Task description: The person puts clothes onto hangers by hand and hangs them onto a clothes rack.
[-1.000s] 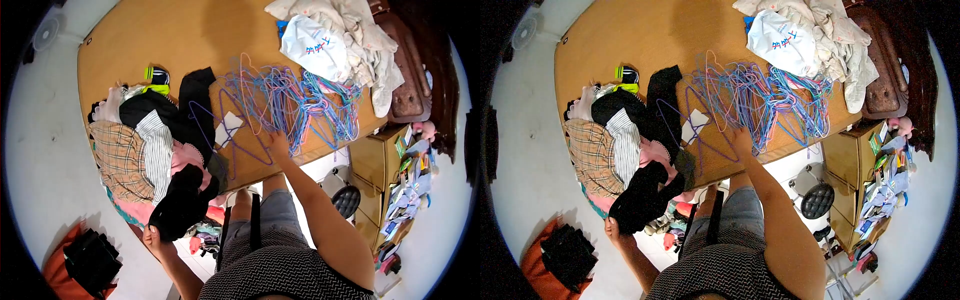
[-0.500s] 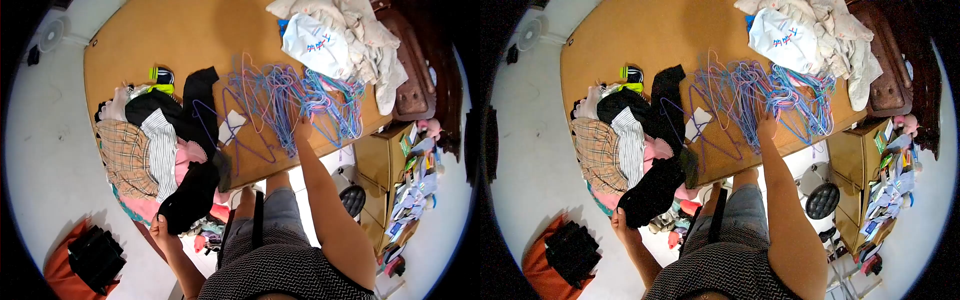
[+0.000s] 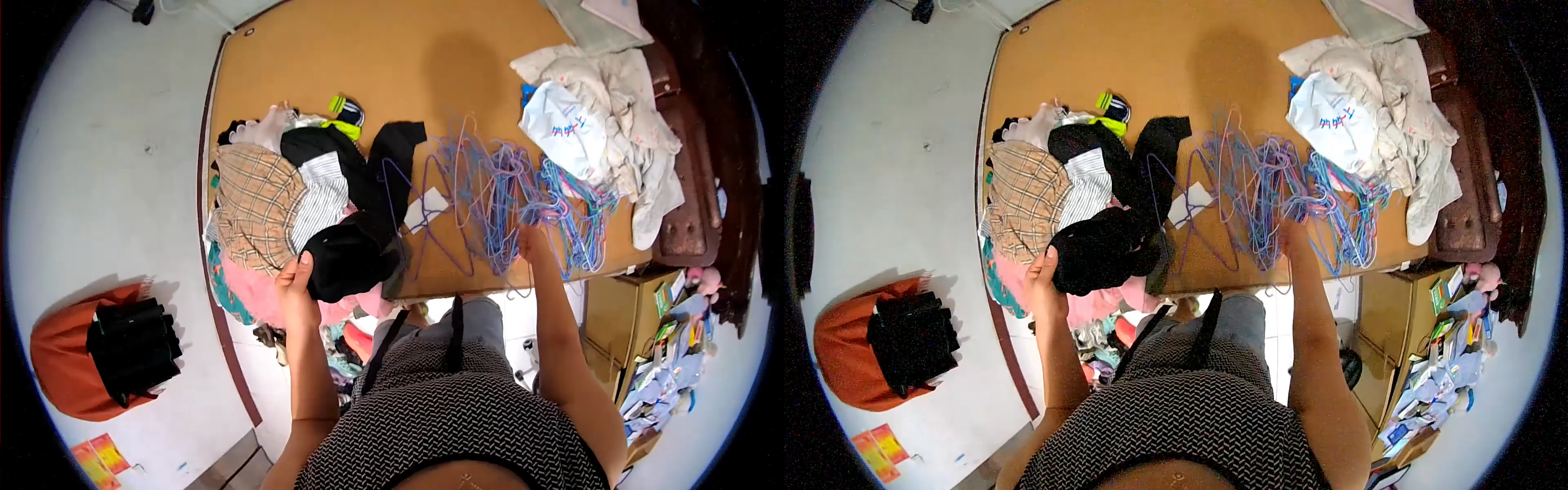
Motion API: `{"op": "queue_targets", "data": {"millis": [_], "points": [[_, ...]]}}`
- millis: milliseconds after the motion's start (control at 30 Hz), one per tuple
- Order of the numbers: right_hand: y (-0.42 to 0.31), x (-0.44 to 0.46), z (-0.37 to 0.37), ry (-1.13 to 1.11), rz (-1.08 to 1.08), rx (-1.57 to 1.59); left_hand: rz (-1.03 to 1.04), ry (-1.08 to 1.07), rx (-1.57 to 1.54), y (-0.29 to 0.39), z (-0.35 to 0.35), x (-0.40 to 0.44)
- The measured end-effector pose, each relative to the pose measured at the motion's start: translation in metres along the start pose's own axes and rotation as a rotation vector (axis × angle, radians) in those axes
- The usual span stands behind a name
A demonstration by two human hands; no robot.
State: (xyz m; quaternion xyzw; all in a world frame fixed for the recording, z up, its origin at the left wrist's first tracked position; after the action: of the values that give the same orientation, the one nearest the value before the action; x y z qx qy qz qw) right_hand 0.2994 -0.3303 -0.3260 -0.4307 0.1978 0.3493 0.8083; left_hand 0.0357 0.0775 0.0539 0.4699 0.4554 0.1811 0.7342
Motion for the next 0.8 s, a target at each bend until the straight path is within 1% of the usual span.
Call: {"op": "queue_targets", "data": {"millis": [33, 67, 100, 133, 167, 200, 233, 300, 333, 400, 433, 533, 567, 600, 667, 700, 733, 767, 800], "points": [[-0.015, -0.027, 0.048, -0.045, 0.055, -0.113, -0.003, -0.027, -0.04, 0.002, 0.004, 0.001], [-0.026, -0.048, 0.079, -0.083, 0.111, -0.227, 0.009, -0.036, -0.053, 0.005, 0.005, 0.002], [-0.02, -0.047, 0.089, -0.213, 0.175, -0.11, 0.016, -0.05, -0.066, 0.006, 0.005, 0.001], [-0.017, -0.046, 0.092, -0.211, 0.162, -0.117, 0.019, -0.067, -0.078, 0.005, 0.004, 0.002], [-0.01, -0.042, 0.084, -0.175, 0.133, -0.417, -0.003, -0.036, -0.104, -0.003, -0.005, 0.008], [-0.013, -0.042, 0.076, -0.127, 0.101, -0.714, -0.006, -0.059, -0.111, -0.002, 0.0, 0.007], [-0.022, -0.041, 0.082, -0.11, 0.087, -0.715, -0.007, -0.072, -0.097, -0.001, 0.005, 0.005], [-0.014, -0.046, 0.137, -0.32, 0.341, -0.133, 0.028, -0.099, -0.077, 0.001, 0.009, 0.001], [-0.013, -0.047, 0.144, -0.322, 0.338, -0.138, 0.031, -0.101, -0.083, -0.001, 0.009, 0.002], [-0.01, -0.048, 0.138, -0.156, 0.305, -0.174, -0.007, -0.105, -0.117, -0.007, 0.008, 0.001], [-0.012, -0.054, 0.148, -0.164, 0.299, -0.178, 0.003, -0.106, -0.122, -0.005, 0.009, 0.001], [-0.03, -0.069, 0.185, -0.269, 0.075, -0.314, 0.032, -0.066, -0.103, 0.001, 0.005, -0.004], [-0.029, -0.064, 0.191, -0.369, 0.053, -0.23, 0.02, -0.059, -0.106, 0.002, 0.003, -0.003], [-0.029, -0.072, 0.206, -0.39, 0.062, -0.238, 0.015, -0.056, -0.111, 0.004, 0.001, 0.0], [-0.067, -0.108, 0.245, -0.427, -0.194, -0.579, 0.041, -0.038, -0.107, 0.009, -0.005, 0.005], [-0.079, -0.123, 0.262, -0.465, -0.253, -0.692, 0.037, -0.023, -0.069, 0.011, -0.005, 0.007], [-0.082, -0.133, 0.273, -0.49, -0.247, -0.701, 0.028, -0.007, -0.031, 0.013, -0.007, 0.008], [-0.094, -0.142, 0.288, -0.528, -0.39, -0.795, 0.02, -0.048, -0.019, 0.014, -0.005, 0.009], [-0.108, -0.154, 0.304, -0.564, -0.541, -0.884, 0.029, -0.033, -0.031, 0.018, -0.006, 0.008]]}}
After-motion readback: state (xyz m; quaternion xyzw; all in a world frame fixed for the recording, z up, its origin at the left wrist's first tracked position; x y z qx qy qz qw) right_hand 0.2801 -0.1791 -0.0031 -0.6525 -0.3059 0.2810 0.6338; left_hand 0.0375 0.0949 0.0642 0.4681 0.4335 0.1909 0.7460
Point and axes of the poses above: each hand's wrist, its own x-axis towards the middle knuckle, its own z-axis out of the palm, y = z × x, the point moved 10 cm from there along x, towards the middle knuckle, and after that the axes turned 14 degrees about -z, right-handed, at the moved point
